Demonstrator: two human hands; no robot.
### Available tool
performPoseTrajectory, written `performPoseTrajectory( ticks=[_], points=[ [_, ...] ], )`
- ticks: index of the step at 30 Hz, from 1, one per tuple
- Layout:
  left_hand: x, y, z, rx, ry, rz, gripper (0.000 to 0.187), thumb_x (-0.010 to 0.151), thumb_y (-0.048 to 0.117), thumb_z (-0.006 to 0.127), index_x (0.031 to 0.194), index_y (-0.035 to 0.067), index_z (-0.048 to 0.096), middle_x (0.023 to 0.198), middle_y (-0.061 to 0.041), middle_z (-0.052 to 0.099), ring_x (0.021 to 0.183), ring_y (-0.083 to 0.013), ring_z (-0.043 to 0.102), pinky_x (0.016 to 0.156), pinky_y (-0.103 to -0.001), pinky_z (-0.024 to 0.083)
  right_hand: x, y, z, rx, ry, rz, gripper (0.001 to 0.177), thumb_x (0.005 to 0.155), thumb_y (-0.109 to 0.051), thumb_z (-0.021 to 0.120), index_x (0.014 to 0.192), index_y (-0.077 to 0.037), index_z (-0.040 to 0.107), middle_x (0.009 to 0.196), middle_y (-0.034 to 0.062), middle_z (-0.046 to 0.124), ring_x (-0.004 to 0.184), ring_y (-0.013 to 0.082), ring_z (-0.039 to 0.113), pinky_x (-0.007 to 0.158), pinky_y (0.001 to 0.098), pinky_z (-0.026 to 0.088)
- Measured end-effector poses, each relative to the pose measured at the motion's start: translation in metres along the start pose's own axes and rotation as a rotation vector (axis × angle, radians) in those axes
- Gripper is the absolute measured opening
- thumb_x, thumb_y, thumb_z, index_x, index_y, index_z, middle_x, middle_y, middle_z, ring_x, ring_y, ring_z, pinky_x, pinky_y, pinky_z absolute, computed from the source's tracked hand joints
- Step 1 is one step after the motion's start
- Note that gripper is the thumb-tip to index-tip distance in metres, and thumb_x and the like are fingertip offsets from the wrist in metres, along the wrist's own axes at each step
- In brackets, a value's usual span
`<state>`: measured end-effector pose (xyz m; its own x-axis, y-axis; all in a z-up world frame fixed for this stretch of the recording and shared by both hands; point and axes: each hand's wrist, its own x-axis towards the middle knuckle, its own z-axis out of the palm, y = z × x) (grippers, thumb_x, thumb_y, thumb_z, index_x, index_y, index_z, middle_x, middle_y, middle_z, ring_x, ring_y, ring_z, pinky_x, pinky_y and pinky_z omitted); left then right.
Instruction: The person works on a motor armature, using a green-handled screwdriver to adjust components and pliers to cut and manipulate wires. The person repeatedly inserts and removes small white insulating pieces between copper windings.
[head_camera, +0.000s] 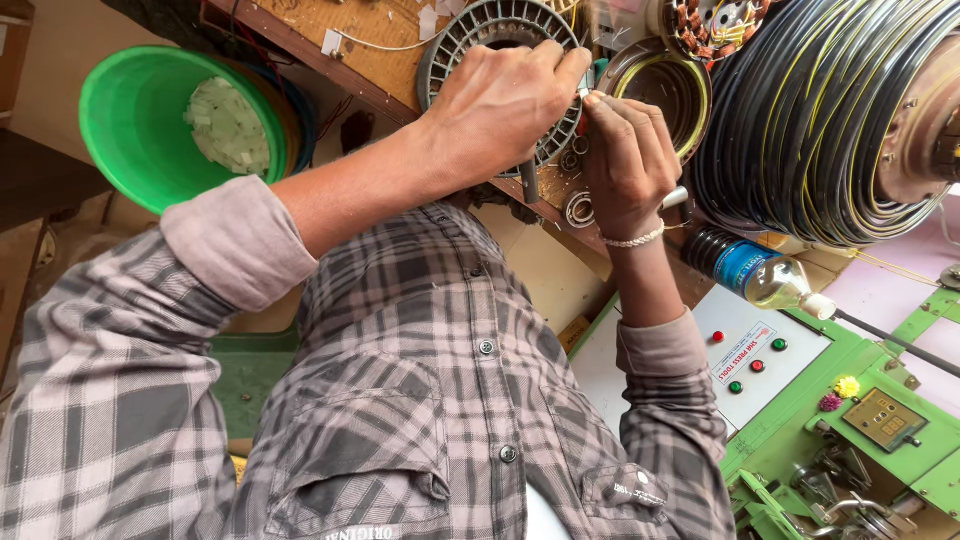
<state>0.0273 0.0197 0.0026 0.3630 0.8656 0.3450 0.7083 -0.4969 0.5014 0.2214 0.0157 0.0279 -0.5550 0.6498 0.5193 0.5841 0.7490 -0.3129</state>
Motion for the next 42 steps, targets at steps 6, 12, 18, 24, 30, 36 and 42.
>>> performPoseTrajectory(
  ticks=[6, 12, 18, 24, 30, 36, 42],
  points=[
    [-0.004, 0.005, 0.0, -0.006, 0.083, 0.013, 0.029, 0.082, 0.0, 0.073, 0.107, 0.001, 0.059, 0.089, -0.012, 0.067, 0.076, -0.0263, 0.072, 0.062, -0.036, 0.058, -0.008, -0.005, 0.018, -0.046, 0.115, 0.038, 0.027, 0.087, 0.019, 0.078, 0.108, 0.004, 0.069, 0.097, 0.0164, 0.07, 0.083, 0.0297, 0.07, 0.072, 0.0378, 0.057],
    [-0.004, 0.005, 0.005, -0.01, 0.087, -0.004, 0.028, 0.081, 0.003, 0.074, 0.106, 0.001, 0.06, 0.085, -0.011, 0.067, 0.074, -0.0259, 0.072, 0.06, -0.036, 0.058, -0.014, -0.012, 0.032, -0.078, 0.221, 0.104, 0.026, 0.087, 0.018, 0.077, 0.108, 0.003, 0.069, 0.097, 0.0159, 0.07, 0.084, 0.0289, 0.07, 0.074, 0.0376, 0.06],
    [-0.003, 0.004, 0.007, -0.023, 0.067, -0.03, 0.033, 0.082, 0.001, 0.073, 0.113, -0.002, 0.062, 0.089, -0.012, 0.068, 0.076, -0.0255, 0.073, 0.061, -0.036, 0.059, -0.013, -0.011, 0.038, -0.054, 0.257, 0.105, 0.028, 0.089, 0.017, 0.074, 0.111, 0.001, 0.07, 0.102, 0.0155, 0.071, 0.092, 0.0302, 0.073, 0.082, 0.0385, 0.061],
    [-0.021, -0.011, 0.0, -0.232, 0.09, 0.076, 0.043, 0.093, -0.001, 0.07, 0.135, 0.002, 0.061, 0.104, -0.011, 0.069, 0.099, -0.0292, 0.069, 0.084, -0.042, 0.056, -0.005, -0.011, 0.009, 0.162, 0.181, 0.274, 0.032, 0.09, -0.001, 0.086, 0.117, 0.0, 0.07, 0.119, 0.0143, 0.072, 0.114, 0.0287, 0.068, 0.102, 0.0397, 0.056],
    [-0.037, -0.038, -0.005, -0.271, 0.058, 0.3, 0.045, 0.097, 0.005, 0.074, 0.139, 0.011, 0.059, 0.13, -0.002, 0.07, 0.115, -0.0246, 0.062, 0.101, -0.04, 0.047, -0.015, -0.015, 0.008, 0.407, -0.077, 0.45, 0.052, 0.083, -0.011, 0.093, 0.13, -0.001, 0.072, 0.119, 0.0108, 0.074, 0.113, 0.0261, 0.063, 0.095, 0.0348, 0.054],
    [-0.043, -0.046, -0.011, -0.645, 0.135, 0.315, 0.059, 0.103, 0.025, 0.078, 0.144, 0.006, 0.041, 0.134, -0.013, 0.056, 0.13, -0.0302, 0.056, 0.113, -0.041, 0.047, -0.02, -0.016, 0.003, 0.568, -0.136, 0.424, 0.05, 0.093, -0.01, 0.085, 0.14, -0.003, 0.067, 0.147, 0.0108, 0.068, 0.127, 0.024, 0.061, 0.112, 0.0341, 0.053],
    [-0.047, -0.044, -0.016, -0.548, 0.05, 0.225, 0.046, 0.105, 0.04, 0.077, 0.135, 0.012, 0.055, 0.129, -0.009, 0.064, 0.114, -0.0282, 0.063, 0.102, -0.039, 0.052, -0.002, -0.012, -0.008, 0.463, -0.252, 0.398, 0.044, 0.095, -0.014, 0.087, 0.136, -0.008, 0.071, 0.139, 0.0068, 0.073, 0.116, 0.024, 0.06, 0.106, 0.0372, 0.051]
  ],
)
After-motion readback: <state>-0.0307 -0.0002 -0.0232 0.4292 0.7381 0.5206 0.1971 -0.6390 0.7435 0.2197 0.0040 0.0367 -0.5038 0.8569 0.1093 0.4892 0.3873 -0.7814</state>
